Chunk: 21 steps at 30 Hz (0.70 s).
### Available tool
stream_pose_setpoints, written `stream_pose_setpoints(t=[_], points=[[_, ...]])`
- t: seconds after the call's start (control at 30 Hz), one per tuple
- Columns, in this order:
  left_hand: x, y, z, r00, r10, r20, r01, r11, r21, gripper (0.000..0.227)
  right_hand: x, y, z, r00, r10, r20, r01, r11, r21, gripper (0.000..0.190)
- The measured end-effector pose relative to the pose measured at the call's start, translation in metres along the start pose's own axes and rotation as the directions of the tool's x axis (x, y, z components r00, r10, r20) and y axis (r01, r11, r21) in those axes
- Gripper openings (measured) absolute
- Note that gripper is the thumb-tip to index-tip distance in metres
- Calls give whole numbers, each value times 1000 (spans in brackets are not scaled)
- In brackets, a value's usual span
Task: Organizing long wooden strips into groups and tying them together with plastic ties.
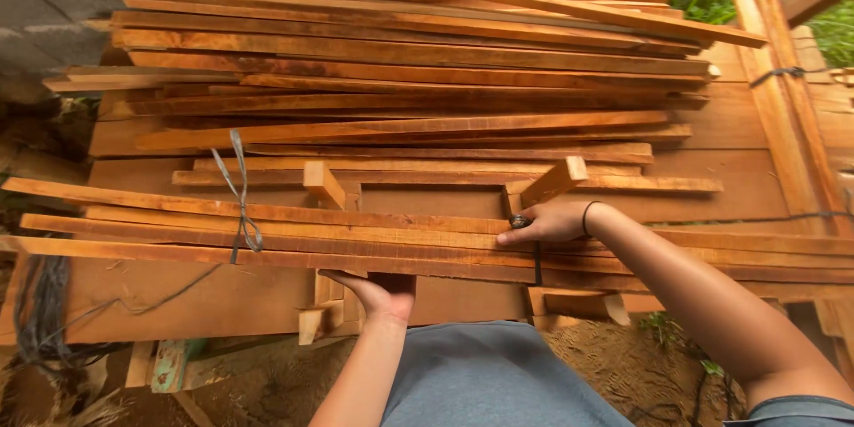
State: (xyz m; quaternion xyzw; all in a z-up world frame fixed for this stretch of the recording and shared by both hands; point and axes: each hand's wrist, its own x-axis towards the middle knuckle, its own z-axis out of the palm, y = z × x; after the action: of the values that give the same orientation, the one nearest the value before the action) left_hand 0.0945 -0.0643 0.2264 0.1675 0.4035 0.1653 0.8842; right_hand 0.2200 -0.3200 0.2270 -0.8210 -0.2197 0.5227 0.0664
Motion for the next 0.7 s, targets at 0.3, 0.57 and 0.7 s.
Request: stream_pose_setpoints(t=[0.3,0.57,0.7], points=[[-72,-42,32,990,-86,109,82,996,40,131,-102,52,13,974,56,-219,-9,978,208,70],[-118,-140,62,963,-179,202,148,976,160,135,-178,160,47,940,140,-310,-26,939,344,66],[-134,-216,64,951,-237,196,187,951,246,139,-201,247,87,934,182,-307,-30,897,441,64]])
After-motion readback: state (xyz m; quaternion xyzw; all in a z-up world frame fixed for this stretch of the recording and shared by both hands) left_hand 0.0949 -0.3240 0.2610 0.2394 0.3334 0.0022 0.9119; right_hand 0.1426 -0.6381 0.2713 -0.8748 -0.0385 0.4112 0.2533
